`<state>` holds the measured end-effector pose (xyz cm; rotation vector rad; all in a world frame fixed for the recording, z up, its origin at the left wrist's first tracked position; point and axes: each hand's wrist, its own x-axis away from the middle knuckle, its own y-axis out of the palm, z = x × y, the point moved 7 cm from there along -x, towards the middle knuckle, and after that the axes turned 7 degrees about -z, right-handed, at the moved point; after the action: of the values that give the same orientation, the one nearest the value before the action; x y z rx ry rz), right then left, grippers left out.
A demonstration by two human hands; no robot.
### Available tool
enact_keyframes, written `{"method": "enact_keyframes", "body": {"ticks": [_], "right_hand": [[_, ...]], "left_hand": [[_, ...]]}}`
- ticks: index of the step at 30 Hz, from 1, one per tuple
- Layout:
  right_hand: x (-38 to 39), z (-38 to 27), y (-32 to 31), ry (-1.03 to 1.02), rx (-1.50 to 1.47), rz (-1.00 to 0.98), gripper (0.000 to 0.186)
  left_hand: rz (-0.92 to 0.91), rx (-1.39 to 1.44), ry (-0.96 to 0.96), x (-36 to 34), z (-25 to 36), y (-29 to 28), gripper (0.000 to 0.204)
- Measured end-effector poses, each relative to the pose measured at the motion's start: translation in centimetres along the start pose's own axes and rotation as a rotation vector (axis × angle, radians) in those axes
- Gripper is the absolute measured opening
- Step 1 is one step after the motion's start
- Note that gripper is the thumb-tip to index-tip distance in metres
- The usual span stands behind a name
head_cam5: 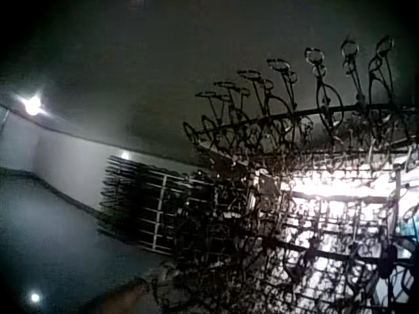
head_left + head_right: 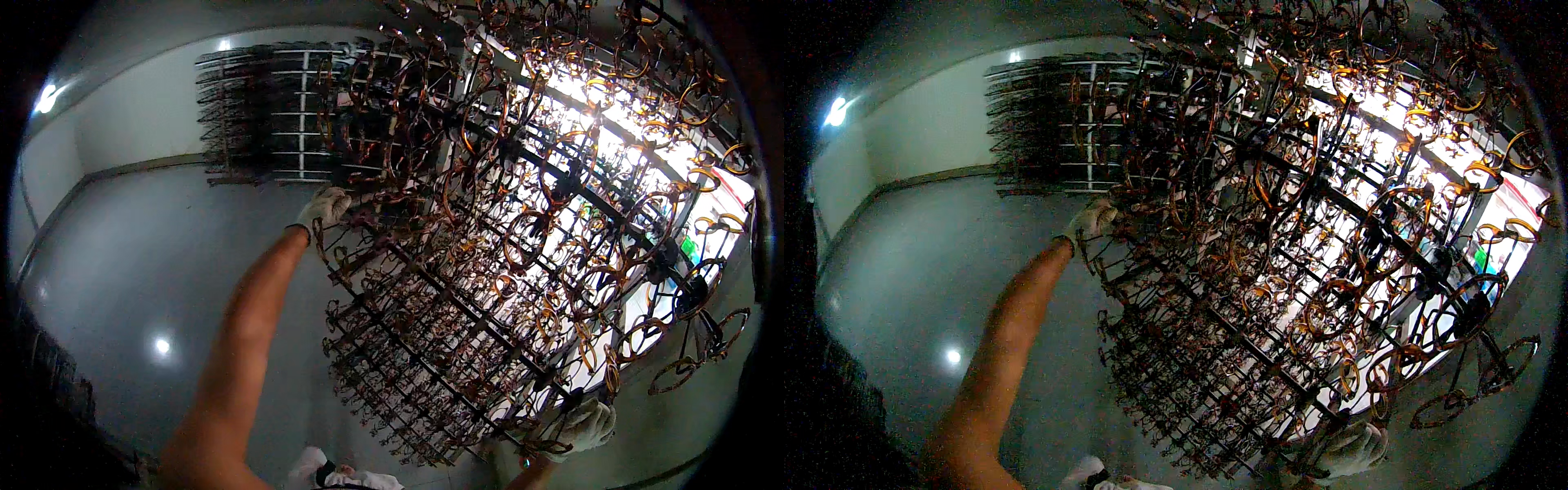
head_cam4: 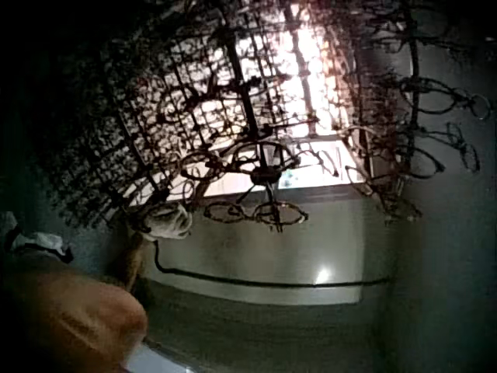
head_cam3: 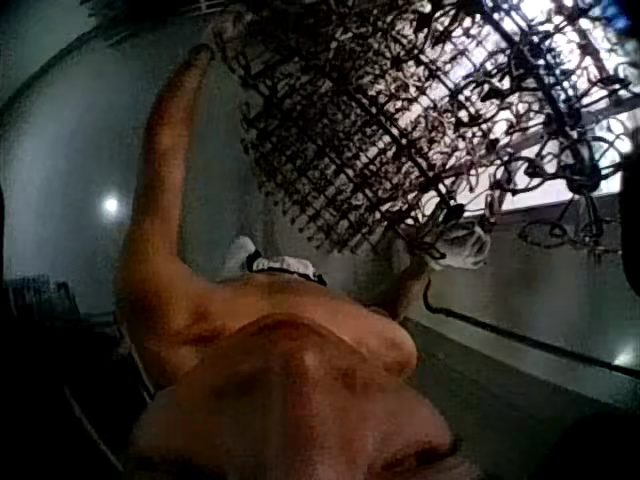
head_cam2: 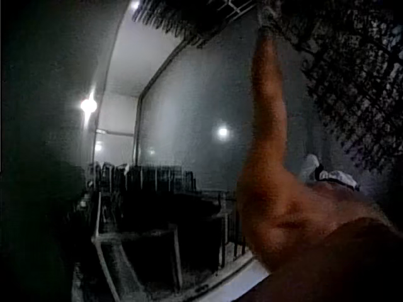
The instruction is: The person walks to a large vertical rack filled with eyeglasses and removes several pairs one by one, placing them into a nearby bin. The person handles the frames with gloved hands and continues the process across multiple rows.
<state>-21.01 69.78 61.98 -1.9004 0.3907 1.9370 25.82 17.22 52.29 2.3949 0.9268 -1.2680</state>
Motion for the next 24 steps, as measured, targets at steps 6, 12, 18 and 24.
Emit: {"method": "enact_keyframes", "body": {"ticks": [6,12,18,24], "right_hand": [[1.4,-0.4,-0.2,0.102,0.236,-0.036,0.028],[-1.5,-7.4,3.4,0.105,0.355,-0.020,0.027],[-2.2,-10.1,3.9,0.152,0.459,-0.011,0.026],[-4.2,-17.0,1.3,0.119,0.652,-0.075,0.026]], "left_hand": [[0.402,-2.969,0.129,-6.0,14.4,-1.6,0.019],[0.452,-3.238,0.241,-12.9,14.1,1.4,0.014],[0.166,-2.114,0.059,-21.6,15.4,0.5,0.012],[0.132,-2.220,-0.401,-25.1,17.6,1.1,0.021]]}}
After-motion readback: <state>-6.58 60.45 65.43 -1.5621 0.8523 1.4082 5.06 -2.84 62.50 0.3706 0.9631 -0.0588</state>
